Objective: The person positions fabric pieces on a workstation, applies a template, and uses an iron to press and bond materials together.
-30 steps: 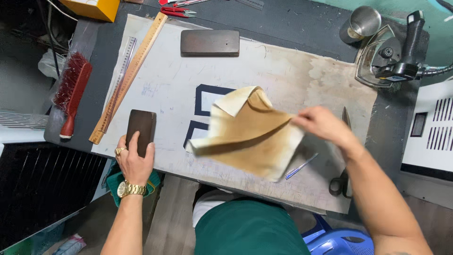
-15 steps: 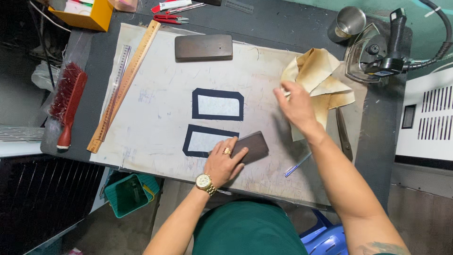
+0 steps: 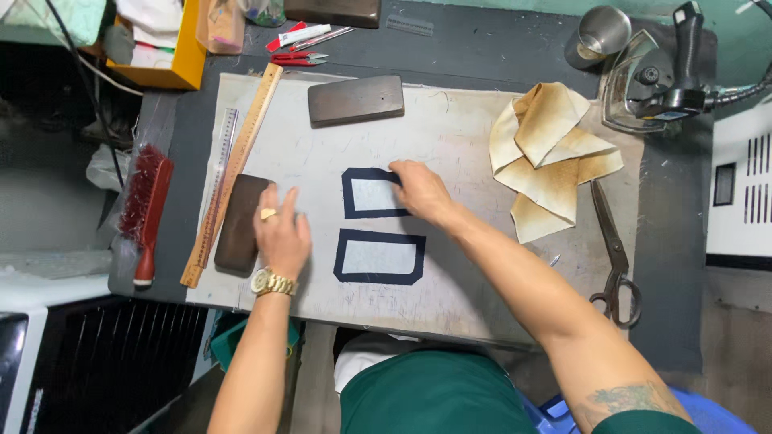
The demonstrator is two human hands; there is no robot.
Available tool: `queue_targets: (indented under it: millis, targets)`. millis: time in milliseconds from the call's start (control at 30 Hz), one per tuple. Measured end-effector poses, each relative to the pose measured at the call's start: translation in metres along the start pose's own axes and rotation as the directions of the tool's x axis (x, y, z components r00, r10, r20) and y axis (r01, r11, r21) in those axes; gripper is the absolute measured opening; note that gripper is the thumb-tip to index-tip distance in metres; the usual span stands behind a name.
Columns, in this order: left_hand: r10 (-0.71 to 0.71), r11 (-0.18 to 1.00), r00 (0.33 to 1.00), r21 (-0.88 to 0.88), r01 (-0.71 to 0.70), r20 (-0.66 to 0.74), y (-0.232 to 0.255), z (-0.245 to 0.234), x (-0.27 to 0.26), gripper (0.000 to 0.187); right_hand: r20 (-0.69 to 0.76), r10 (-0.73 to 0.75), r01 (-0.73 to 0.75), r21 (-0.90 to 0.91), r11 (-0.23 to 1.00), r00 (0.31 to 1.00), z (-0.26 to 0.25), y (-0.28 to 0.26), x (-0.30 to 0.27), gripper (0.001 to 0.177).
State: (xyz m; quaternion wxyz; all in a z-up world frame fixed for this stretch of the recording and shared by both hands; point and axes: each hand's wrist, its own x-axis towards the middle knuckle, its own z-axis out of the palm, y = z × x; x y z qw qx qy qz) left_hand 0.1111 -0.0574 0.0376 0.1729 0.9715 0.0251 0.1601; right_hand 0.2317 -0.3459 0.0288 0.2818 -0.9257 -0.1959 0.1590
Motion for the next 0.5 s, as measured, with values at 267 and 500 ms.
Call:
queue_targets:
  millis: [267,500]
  targets:
    - [0.469,0.864,0.709,-0.439,-0.246,0.526,0.054,-0.005,0.072,0.015,-0.111,-0.003,0.048,0.404,0.913,0.994,-0.049,-0.073,-0.092,0.040]
    - [0.383,0.920,0.498,-0.270,-0.285,0.778,0.036,0.013,0.030,0.031,-0.133,0.313,-0.298,0.122,0.947,0.940,0.051,-0.036,-0.126,0.054]
